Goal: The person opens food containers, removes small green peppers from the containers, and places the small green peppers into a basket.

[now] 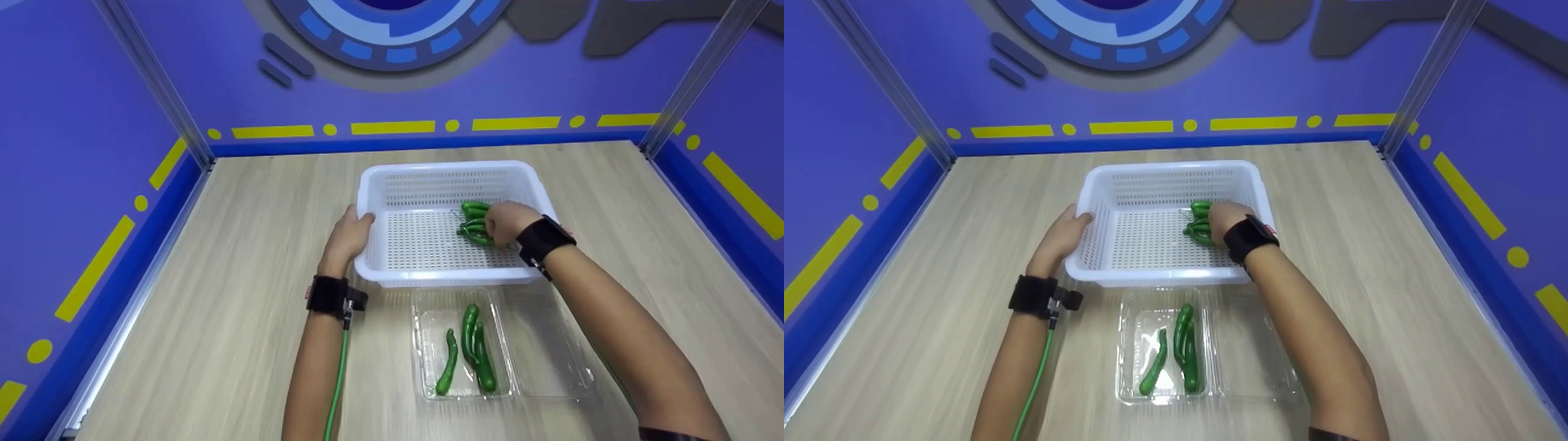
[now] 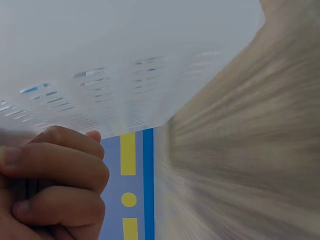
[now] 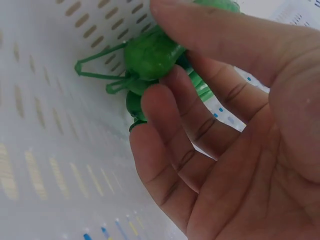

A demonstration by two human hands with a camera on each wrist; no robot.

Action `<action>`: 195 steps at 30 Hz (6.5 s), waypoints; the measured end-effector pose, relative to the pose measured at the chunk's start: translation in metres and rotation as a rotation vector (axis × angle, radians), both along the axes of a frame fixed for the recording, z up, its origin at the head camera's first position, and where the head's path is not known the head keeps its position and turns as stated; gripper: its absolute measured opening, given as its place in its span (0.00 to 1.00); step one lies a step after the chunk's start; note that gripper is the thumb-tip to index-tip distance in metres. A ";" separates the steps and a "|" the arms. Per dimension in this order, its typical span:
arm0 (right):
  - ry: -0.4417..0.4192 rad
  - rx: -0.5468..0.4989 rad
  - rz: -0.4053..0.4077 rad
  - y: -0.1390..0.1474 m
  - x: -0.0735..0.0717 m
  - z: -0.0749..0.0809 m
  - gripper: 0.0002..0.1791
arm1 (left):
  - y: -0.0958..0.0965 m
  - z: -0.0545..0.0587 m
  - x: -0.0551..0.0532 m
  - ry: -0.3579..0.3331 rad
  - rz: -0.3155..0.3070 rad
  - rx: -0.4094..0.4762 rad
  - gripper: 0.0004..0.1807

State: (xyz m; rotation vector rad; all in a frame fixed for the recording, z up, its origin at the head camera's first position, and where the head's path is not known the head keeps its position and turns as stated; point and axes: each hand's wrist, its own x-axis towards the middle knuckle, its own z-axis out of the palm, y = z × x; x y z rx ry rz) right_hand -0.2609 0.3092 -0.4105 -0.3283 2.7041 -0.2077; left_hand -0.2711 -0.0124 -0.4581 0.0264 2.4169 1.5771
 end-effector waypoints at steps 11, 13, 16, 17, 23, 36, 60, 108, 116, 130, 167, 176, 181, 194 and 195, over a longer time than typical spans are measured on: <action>0.007 0.033 -0.028 -0.001 0.002 0.000 0.25 | 0.000 0.000 0.000 0.003 0.013 -0.026 0.30; 0.002 0.036 -0.034 -0.001 0.001 -0.001 0.25 | 0.000 0.000 0.000 0.008 0.012 -0.027 0.30; -0.008 0.032 -0.038 -0.001 0.001 -0.001 0.25 | 0.000 0.000 0.000 0.013 0.009 -0.027 0.30; -0.011 0.033 -0.039 -0.001 0.001 -0.001 0.25 | 0.000 0.000 0.000 0.013 0.008 -0.022 0.30; 0.008 0.084 -0.035 -0.002 0.002 0.001 0.23 | 0.000 0.001 0.001 -0.002 -0.002 -0.007 0.31; 0.027 0.073 -0.077 -0.004 0.006 0.012 0.16 | 0.000 0.002 0.002 -0.014 0.013 -0.007 0.30; 0.275 -0.201 -0.085 0.003 0.025 0.061 0.12 | 0.002 0.001 0.000 -0.008 0.008 -0.034 0.30; 0.379 -0.423 0.200 -0.052 0.147 0.050 0.14 | 0.001 0.002 0.000 -0.009 0.012 -0.044 0.29; 0.346 -0.320 0.358 -0.062 0.160 0.035 0.16 | 0.001 0.000 0.001 0.009 -0.007 -0.019 0.29; 0.241 -0.242 0.459 -0.079 0.166 0.019 0.17 | 0.000 0.002 0.002 0.010 0.003 -0.027 0.28; 0.183 -0.091 0.556 -0.096 0.175 -0.002 0.23 | 0.000 0.004 0.001 -0.012 0.000 -0.019 0.29; 0.204 -0.080 0.564 -0.098 0.176 -0.007 0.16 | -0.001 0.003 0.001 -0.009 0.003 -0.035 0.30; 0.214 -0.069 0.557 -0.098 0.177 -0.008 0.13 | 0.000 0.004 0.001 -0.013 0.005 -0.050 0.30; 0.209 -0.027 0.522 -0.102 0.180 -0.014 0.14 | 0.002 0.002 0.001 -0.010 0.017 -0.044 0.30; 0.209 -0.027 0.519 -0.102 0.181 -0.014 0.15 | 0.002 0.001 0.001 -0.013 0.018 -0.045 0.31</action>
